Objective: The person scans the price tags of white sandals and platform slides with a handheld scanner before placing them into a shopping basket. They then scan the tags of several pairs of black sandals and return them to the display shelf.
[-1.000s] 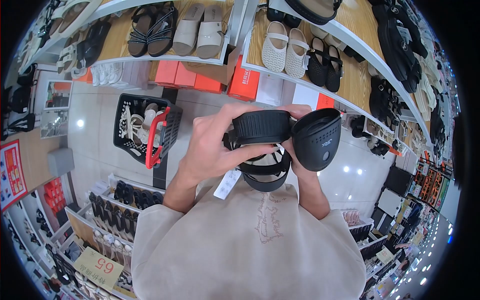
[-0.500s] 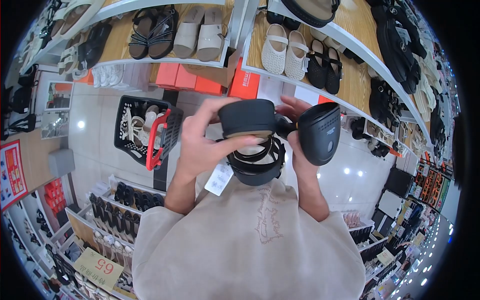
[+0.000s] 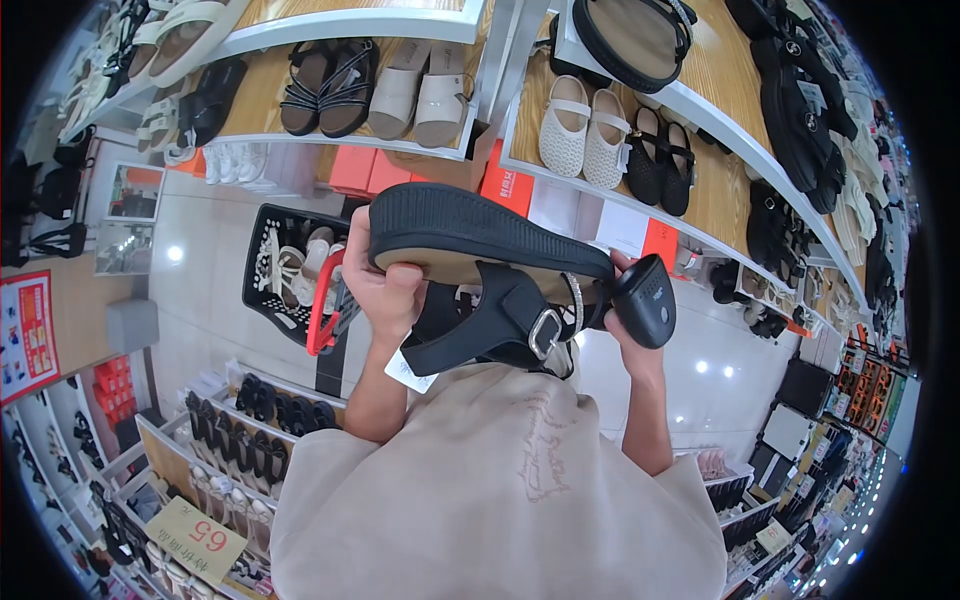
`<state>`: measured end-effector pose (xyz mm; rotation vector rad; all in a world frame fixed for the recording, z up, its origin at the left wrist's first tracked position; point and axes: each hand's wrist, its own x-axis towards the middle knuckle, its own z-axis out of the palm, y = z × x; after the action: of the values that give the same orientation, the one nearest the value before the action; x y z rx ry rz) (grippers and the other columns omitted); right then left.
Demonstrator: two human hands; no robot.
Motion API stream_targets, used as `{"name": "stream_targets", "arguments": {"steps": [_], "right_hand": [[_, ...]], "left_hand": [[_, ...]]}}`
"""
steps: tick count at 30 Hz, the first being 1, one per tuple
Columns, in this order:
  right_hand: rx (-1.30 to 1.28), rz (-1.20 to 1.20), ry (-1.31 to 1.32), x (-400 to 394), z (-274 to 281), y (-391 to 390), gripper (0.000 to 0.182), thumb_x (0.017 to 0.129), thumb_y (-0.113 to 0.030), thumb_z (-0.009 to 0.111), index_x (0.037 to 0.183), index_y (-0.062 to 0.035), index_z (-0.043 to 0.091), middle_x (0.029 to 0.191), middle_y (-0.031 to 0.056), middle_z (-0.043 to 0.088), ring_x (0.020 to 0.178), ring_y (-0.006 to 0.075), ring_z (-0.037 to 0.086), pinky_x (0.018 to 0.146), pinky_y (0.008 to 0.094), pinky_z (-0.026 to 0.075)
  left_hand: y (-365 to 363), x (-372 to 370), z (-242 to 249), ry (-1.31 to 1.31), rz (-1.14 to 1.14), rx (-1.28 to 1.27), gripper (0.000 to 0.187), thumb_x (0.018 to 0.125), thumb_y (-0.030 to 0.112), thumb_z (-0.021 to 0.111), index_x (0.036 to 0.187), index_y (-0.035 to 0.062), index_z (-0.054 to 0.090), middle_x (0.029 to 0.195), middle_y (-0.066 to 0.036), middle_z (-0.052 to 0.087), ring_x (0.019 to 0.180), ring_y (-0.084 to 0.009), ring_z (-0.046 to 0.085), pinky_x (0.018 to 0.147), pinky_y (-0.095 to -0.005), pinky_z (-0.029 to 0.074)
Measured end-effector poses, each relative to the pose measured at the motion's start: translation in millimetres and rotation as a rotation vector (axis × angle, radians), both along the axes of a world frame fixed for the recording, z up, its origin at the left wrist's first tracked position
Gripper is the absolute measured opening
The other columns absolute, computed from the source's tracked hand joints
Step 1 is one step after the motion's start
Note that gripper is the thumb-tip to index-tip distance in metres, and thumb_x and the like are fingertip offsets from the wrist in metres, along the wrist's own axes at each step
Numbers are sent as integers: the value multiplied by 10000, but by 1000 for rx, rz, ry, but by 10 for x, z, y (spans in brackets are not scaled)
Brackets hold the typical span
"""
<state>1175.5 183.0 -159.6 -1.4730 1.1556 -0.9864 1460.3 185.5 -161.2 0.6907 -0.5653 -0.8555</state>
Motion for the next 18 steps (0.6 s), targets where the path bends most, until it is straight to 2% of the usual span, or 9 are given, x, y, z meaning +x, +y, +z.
{"name": "stream_targets", "arguments": {"steps": [3,7,9,10,12,13,15,16,18], "right_hand": [[-41,-6,142,7,32,23,667,766,50,753,1391,-17,530,1414,119,564,1258,213,552,1064,359,426],[-87,-34,99,-70,-97,57,696,744,59,773,1391,-11,527,1408,121,552,1261,220,546,1056,353,430],[-142,-37,152,-144,-159,53,697,744,63,768,1392,-7,523,1373,118,550,1256,228,544,1057,357,432],[-167,-47,145,-139,-121,41,692,745,75,756,1392,-10,525,1333,115,553,1237,236,549,1054,362,437],[-155,-96,123,-175,-124,40,686,745,76,754,1387,-12,530,1317,116,556,1226,238,554,1051,365,440],[-144,-150,108,-199,-128,44,680,745,77,753,1383,-14,534,1301,117,560,1215,240,559,1048,368,443],[-148,-172,157,-233,-134,41,668,744,88,748,1372,-17,542,1276,113,563,1201,241,569,1041,369,450],[-182,-181,188,-247,-136,30,668,742,95,745,1369,-18,544,1272,111,562,1201,237,571,1041,370,451],[-215,-189,221,-273,-146,24,667,740,103,742,1366,-19,546,1268,110,561,1201,233,572,1042,371,453]], "left_hand": [[14,-49,-40,-19,40,-4,765,659,435,944,1135,-19,553,1024,-39,646,922,-104,628,852,-241,493],[10,-57,29,-12,-4,-1,744,671,419,939,1139,-8,548,1026,-46,646,920,-108,632,849,-249,500],[2,-26,97,10,-155,-12,711,696,306,937,1188,-18,538,1057,-73,653,955,-124,642,874,-272,512],[-1,-4,169,5,-151,-10,711,696,306,937,1188,-18,538,1057,-73,653,955,-124,642,874,-272,512],[-7,41,338,-204,-251,49,689,698,161,924,1236,-30,537,1097,-100,661,996,-143,652,899,-298,524],[-6,103,339,-207,-248,53,689,698,161,924,1236,-30,537,1097,-100,661,996,-143,652,899,-298,524],[-8,253,334,-581,-399,49,680,680,76,916,1249,-30,558,1132,-107,664,1027,-151,655,915,-310,525],[-5,254,356,-611,-406,37,622,682,62,909,1212,-16,592,1113,-93,672,1014,-149,660,907,-307,527],[-3,237,382,-635,-401,27,619,680,63,910,1206,-16,595,1098,-88,677,1009,-149,662,907,-304,526]]}}
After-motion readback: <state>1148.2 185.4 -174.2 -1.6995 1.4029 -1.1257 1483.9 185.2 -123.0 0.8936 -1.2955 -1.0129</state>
